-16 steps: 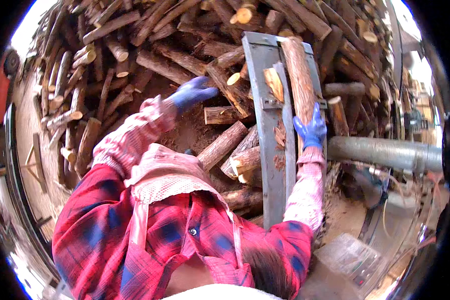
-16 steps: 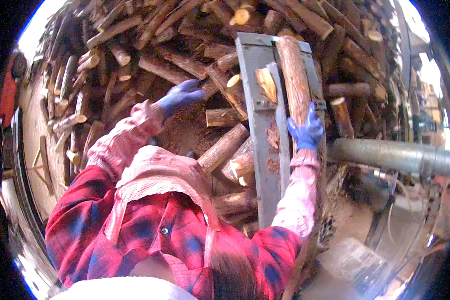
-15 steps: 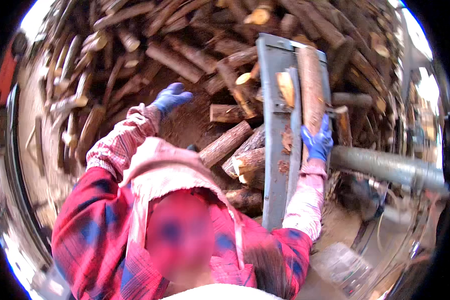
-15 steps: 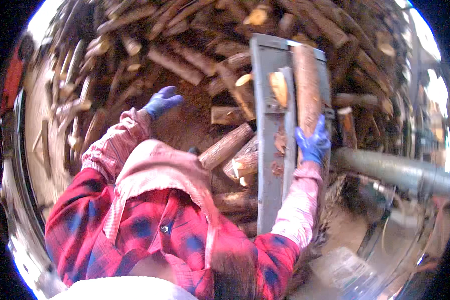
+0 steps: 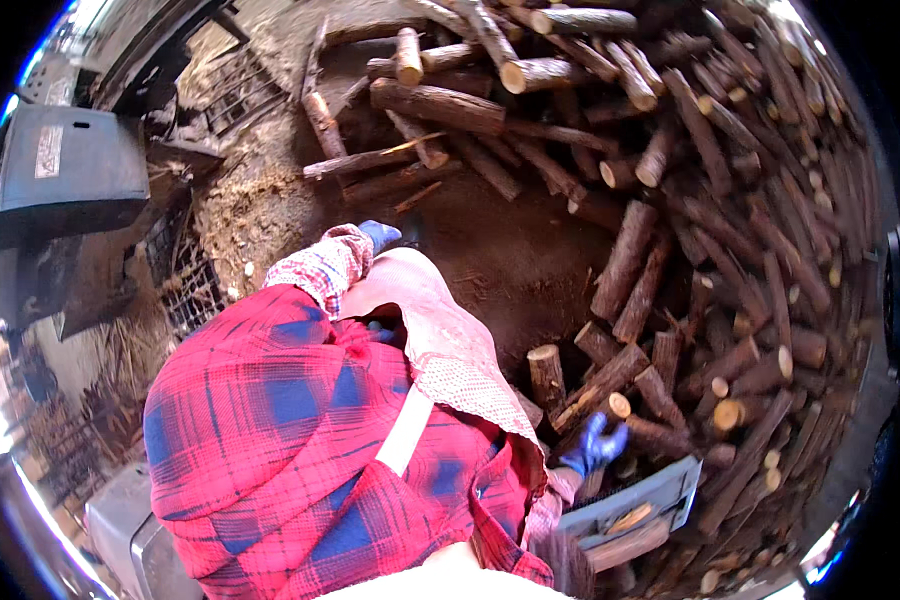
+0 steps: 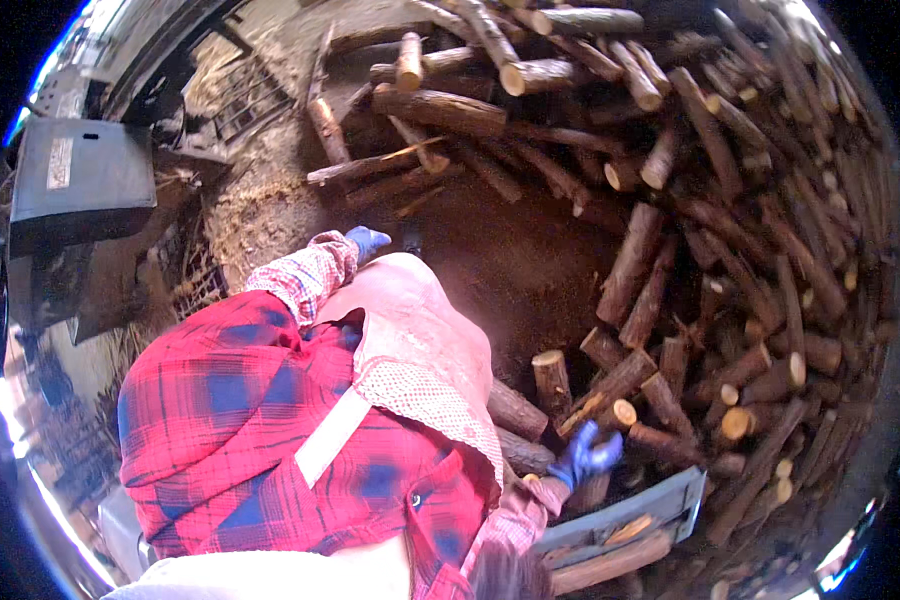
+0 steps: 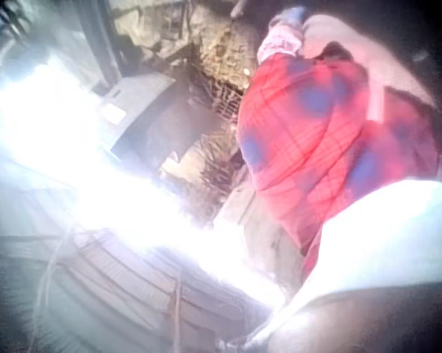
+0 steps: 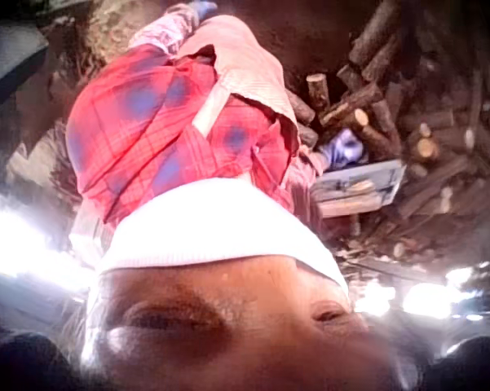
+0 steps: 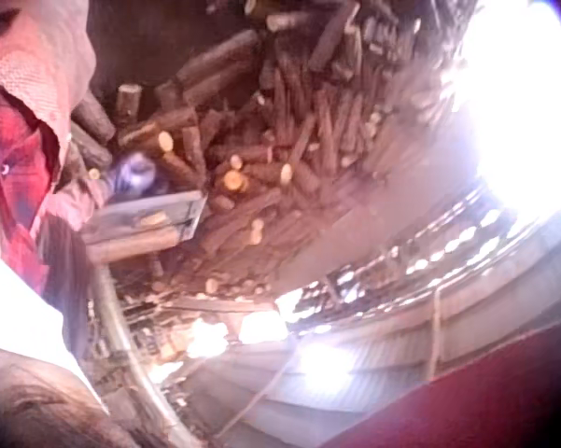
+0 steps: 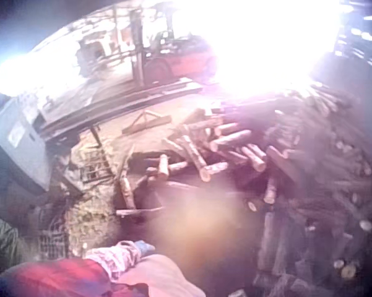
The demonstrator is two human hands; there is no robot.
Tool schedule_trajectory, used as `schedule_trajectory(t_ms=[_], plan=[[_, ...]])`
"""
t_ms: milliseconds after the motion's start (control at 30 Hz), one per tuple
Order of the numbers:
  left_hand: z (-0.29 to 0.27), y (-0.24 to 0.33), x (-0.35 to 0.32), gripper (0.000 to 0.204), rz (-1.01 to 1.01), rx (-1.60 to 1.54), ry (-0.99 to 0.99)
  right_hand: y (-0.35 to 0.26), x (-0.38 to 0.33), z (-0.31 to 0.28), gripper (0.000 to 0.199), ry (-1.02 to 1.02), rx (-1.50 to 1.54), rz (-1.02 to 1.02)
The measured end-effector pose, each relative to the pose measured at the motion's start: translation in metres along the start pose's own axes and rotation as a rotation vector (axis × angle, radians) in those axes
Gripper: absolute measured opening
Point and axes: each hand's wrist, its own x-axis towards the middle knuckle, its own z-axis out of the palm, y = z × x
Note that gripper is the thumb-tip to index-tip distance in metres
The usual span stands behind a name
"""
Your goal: The person picks up logs from a large pile and feeds them into a wood chipper machine. They handle the logs one by one, positioning them into the machine's intake chute to be processed.
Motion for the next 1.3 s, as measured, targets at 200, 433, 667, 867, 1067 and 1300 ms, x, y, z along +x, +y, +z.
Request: schedule_trajectory(t_ms=[200, 433, 667, 867, 1067, 1300], plan=[[-0.073, -0.009, 0.04, 0.045, -0.231, -0.415, 0.068, -0.084, 0.047, 0.185, 0.061, -0.818, 0.257, 0.2], [-0.142, -0.062, 0.148, 0.039, -0.509, -0.957, 0.143, -0.15, 0.1, 0.368, 0.059, -1.184, 0.268, 0.309], [-0.195, -0.199, 0.39, 0.053, -0.534, -0.589, 0.433, -0.185, 0.209, 0.753, 0.047, -0.951, 0.377, 0.28], [-0.231, -0.286, 0.548, 0.056, -0.395, -0.649, 0.888, -0.226, 0.25, 0.973, 0.053, -0.875, 0.623, 0.548], [-0.208, -0.263, 0.555, 0.037, -0.42, -0.385, 0.706, -0.22, 0.226, 0.934, 0.066, -0.877, 0.721, 0.95], [-0.156, -0.199, 0.419, 0.043, 0.173, 0.274, 0.181, -0.219, 0.192, 0.641, 0.066, -0.78, 0.618, 1.028]])
